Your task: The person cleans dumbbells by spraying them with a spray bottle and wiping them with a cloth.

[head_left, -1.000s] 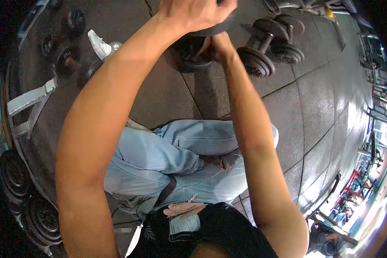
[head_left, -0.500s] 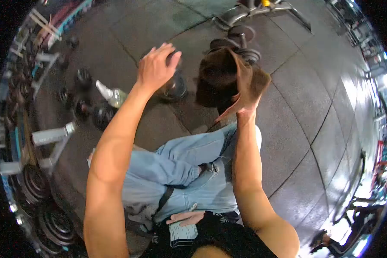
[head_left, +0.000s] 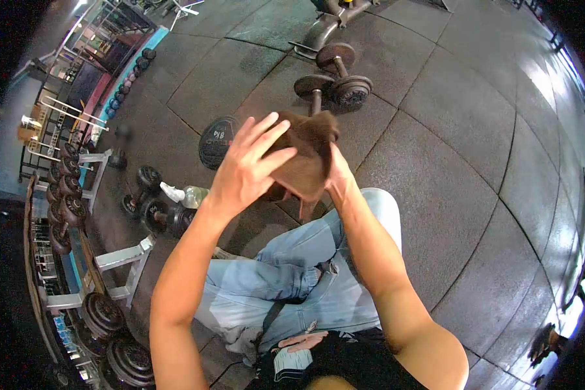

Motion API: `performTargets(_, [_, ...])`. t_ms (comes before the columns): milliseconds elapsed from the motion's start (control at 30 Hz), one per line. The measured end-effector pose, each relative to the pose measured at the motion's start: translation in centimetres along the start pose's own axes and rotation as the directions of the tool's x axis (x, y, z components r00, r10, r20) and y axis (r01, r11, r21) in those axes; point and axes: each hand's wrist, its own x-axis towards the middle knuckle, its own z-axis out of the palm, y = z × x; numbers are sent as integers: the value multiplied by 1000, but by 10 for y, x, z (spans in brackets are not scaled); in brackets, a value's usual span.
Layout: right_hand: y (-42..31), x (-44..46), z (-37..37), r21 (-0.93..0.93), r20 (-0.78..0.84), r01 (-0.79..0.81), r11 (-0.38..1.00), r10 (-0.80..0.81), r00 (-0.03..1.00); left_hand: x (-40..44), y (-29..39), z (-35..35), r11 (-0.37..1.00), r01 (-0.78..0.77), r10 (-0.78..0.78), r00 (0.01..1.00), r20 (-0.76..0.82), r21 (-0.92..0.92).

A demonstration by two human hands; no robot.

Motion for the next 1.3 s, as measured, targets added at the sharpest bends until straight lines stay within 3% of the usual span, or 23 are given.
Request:
performTargets(67, [-2,-6,32,-440,-211,-1,898,-102,972,-9,-15,-3,993,20,-33,992,-119,-115])
performTargets(100, [-10,-6,43,-667,-59,45,744,-113,992,-4,2,-13,864,309,-387,913,-133,-397])
performTargets(133, [-5,1,36,-894,-7,113,434,-266,964,-3,0,-20,832,343,-445,882,-156,-437])
performTargets(200, [-6,-6,53,-960,133,220,176,-403,905,-9,-11,-31,722,348,-531,832,-158,-598])
performTargets(400, [-3,3,107,-965,256,263,14,-188,948,-23,-34,-77,811,274,-441,867,-233,-516])
performTargets(467, [-9,3,121,-948,316,318,-14,-157,936,-40,-57,-88,545,461,-685,727,-54,-700])
performTargets(533, [-18,11,107,-870,448,420,-258,-59,892,-45,-61,-115,397,496,-856,503,-117,-772])
performTargets(567, [-30,13,105,-928,246,265,-262,104,964,-46,-56,-132,204,409,-908,419,-16,-889])
performTargets(600, [-40,12,116,-949,24,103,-298,256,966,-49,-53,-145,235,340,-889,454,-60,-911])
performTargets(633, [-41,7,126,-990,-133,-112,-84,328,935,-56,-55,-146,341,362,-888,427,-171,-868])
performTargets(667, [-34,4,131,-990,-130,-102,-99,332,934,-62,-58,-144,439,387,-871,405,-279,-811])
performTargets(733, [-15,3,137,-561,-354,-447,697,286,890,-77,-44,-139,601,638,-799,487,-352,-482])
performTargets(767, [-8,10,128,-448,-317,-480,754,368,874,-76,-22,-124,728,548,-684,539,-492,-412])
performTargets(800, [-3,11,137,-458,-314,-483,746,373,873,-78,3,-113,762,518,-647,587,-487,-388])
performTargets(900, [0,-2,194,-238,124,-551,800,588,800,-93,60,-69,862,450,-505,800,-325,-232])
performTargets(933, [26,-1,202,-444,-123,-353,824,334,935,-95,78,-63,858,449,-506,820,-266,-249])
performTargets(1000, [15,-8,223,-956,-159,-231,181,341,926,-108,89,-58,902,317,-402,865,-301,-293])
performTargets(1067, [14,-4,223,-968,3,-93,235,379,926,-124,86,-68,693,324,-609,742,-282,-645])
performTargets(1133, [-1,-4,250,-985,65,-31,170,527,847,-138,60,-67,578,353,-784,490,-381,-736])
performTargets(1167, [-9,1,264,-998,42,4,67,571,820,-136,39,-53,522,276,-806,470,-360,-807])
performTargets(1200, [-10,8,268,-983,88,-31,183,605,792,-136,15,-35,459,196,-828,449,-336,-867])
performTargets(1267, [-17,36,281,-993,23,-61,105,651,759,-134,-26,-37,-258,57,-675,703,222,-964])
performTargets(1300, [-19,49,290,-998,34,-3,55,657,753,-123,-41,-45,-426,-40,-457,872,176,-904])
